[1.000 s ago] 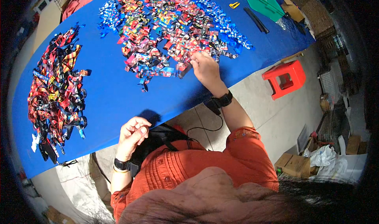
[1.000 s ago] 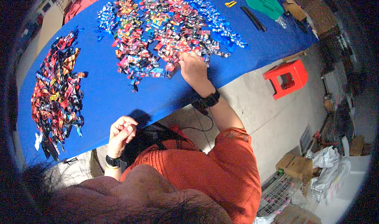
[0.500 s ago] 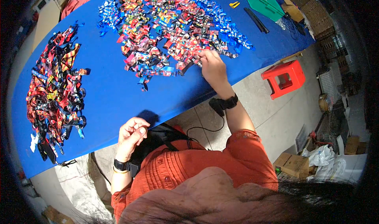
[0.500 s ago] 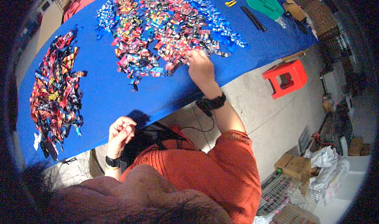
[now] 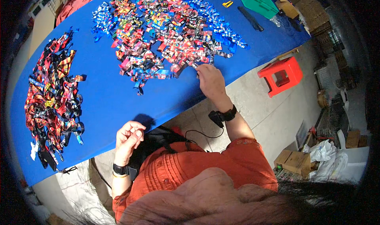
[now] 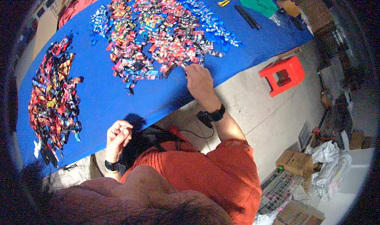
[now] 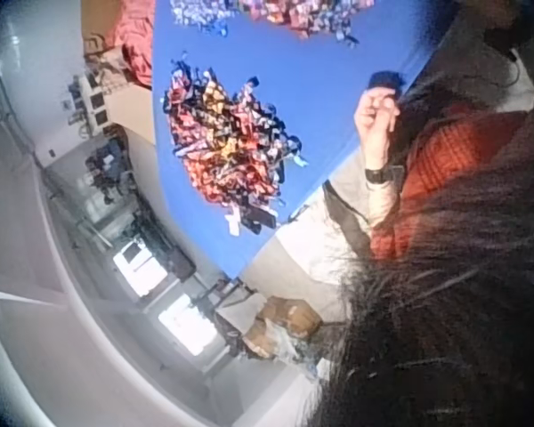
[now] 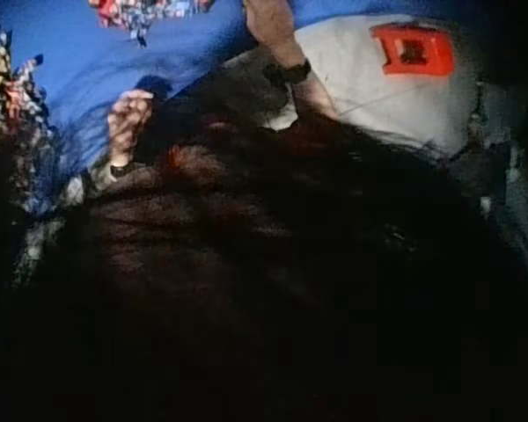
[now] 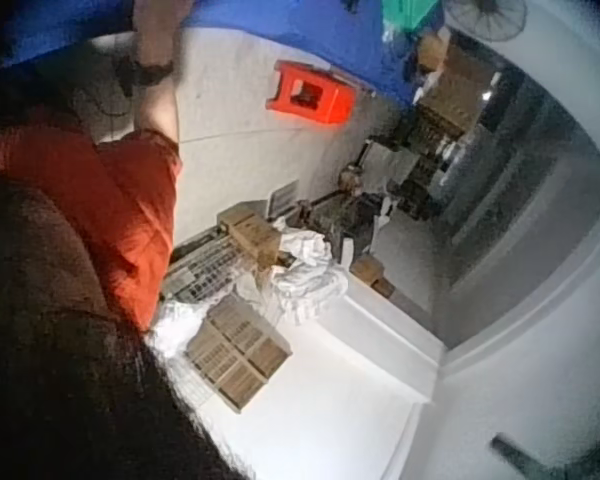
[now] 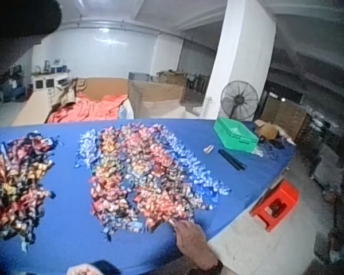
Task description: Inspecting and sorting various printed lanyards on a large blue table in a production setting.
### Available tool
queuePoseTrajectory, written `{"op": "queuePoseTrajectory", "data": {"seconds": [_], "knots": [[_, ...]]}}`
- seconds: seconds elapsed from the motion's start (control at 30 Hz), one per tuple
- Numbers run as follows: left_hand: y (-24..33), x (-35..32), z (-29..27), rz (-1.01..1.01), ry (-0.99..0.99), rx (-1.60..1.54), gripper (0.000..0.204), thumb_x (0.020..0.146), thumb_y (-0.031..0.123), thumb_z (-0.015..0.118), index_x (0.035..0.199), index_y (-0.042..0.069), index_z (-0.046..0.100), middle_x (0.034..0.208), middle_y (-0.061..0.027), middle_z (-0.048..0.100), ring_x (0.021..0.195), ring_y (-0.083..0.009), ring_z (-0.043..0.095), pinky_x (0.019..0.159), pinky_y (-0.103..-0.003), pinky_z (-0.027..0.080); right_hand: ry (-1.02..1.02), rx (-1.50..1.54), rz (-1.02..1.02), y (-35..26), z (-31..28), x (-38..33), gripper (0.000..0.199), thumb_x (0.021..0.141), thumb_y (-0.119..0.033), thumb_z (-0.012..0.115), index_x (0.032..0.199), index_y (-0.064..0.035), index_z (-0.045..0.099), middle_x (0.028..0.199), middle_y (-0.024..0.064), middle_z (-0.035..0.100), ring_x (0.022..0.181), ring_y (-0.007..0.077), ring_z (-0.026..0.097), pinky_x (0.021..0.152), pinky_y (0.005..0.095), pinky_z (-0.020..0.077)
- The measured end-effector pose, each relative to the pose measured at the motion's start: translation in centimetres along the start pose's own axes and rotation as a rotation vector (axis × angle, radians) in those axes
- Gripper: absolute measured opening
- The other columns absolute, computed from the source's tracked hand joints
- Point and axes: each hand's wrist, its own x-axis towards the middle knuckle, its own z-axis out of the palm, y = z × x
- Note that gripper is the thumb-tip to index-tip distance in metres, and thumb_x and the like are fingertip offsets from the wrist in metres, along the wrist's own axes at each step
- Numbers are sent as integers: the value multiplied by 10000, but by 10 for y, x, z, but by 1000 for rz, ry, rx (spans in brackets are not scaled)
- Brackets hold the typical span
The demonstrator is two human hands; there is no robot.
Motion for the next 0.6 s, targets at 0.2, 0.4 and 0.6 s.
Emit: {"op": "queuePoseTrajectory", "data": {"seconds": [0.2, 0.4, 0.6], "knots": [[3, -3, 0, -24, 56, 52, 206, 943, 194, 655, 1057, 23, 651, 709, 5, 600, 485, -14, 400, 436, -176, 278, 50, -76, 22, -22, -14, -3, 321, 878, -246, 666, 1129, -61, 592, 959, 116, 640, 890, 322, 621, 782, 445, 473], [3, -9, -7, 11, 104, 40, 156, 939, 173, 652, 1028, 44, 655, 700, 21, 597, 470, -11, 384, 431, -176, 261, 50, -130, 3, -14, 0, -11, 422, 858, -254, 683, 1205, -56, 548, 972, 125, 634, 940, 318, 612, 808, 459, 455], [13, -13, -14, 32, 292, 306, 112, 952, 182, 672, 972, 73, 655, 723, 76, 558, 577, 4, 429, 501, -177, 317, 218, -102, -8, -37, -19, -7, 275, 860, -217, 678, 1073, -70, 587, 916, 107, 620, 888, 315, 609, 775, 447, 454]]}}
